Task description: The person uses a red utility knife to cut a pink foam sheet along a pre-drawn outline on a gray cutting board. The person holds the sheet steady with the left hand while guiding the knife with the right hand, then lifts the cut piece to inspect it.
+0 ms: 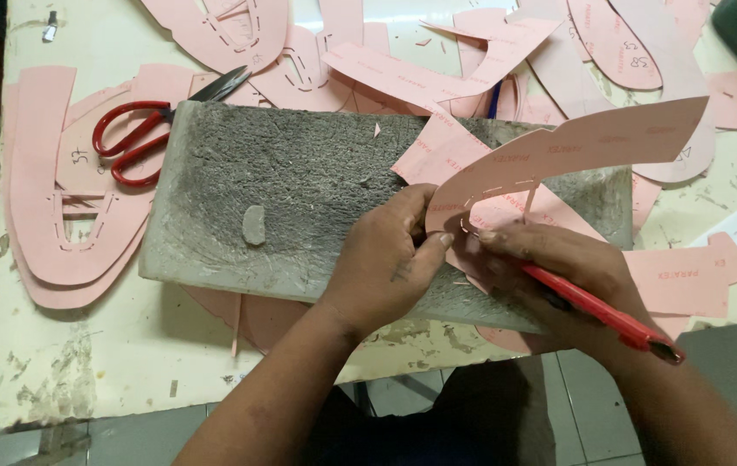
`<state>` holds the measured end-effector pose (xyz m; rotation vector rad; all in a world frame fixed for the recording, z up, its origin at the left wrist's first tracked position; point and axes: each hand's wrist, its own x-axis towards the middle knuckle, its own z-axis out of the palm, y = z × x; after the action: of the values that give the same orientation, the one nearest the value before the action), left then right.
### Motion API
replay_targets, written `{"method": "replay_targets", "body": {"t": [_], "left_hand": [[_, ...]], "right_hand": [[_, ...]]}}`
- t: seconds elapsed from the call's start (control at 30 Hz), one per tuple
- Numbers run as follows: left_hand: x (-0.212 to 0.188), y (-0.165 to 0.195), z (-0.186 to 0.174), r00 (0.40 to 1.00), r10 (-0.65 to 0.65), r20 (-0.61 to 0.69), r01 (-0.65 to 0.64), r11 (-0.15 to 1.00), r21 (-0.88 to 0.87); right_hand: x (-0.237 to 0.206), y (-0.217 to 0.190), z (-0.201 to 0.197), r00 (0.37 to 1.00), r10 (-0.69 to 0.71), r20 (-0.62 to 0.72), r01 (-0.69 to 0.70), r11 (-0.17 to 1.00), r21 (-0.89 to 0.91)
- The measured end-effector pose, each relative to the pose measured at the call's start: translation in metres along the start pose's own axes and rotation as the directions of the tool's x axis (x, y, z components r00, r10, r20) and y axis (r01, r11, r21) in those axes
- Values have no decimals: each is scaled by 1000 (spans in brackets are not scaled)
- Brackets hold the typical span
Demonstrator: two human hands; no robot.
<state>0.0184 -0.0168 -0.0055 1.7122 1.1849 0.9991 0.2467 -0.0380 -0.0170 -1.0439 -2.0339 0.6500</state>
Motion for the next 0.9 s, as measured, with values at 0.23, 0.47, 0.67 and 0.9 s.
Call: {"method": "replay_targets", "body": {"t": [0.23, 0.47, 0.67, 0.9], "left_hand": [[-2, -10, 1, 996, -84, 26, 86, 988, -129], [-2, -32, -1, 997, 38, 73, 19, 759, -651], [-5, -35, -3, 1000, 17, -11, -20, 745, -666], [-5, -34, -7, 998, 31, 61, 23, 685, -729]], "right_hand": [[-22, 6, -1, 926, 340, -165, -270, 900, 343], [-53, 0, 12, 820, 407, -402, -79, 777, 624], [-37, -15, 18, 728, 668, -151, -258, 471, 844], [-26, -28, 16, 683, 718, -135, -272, 422, 865]]}}
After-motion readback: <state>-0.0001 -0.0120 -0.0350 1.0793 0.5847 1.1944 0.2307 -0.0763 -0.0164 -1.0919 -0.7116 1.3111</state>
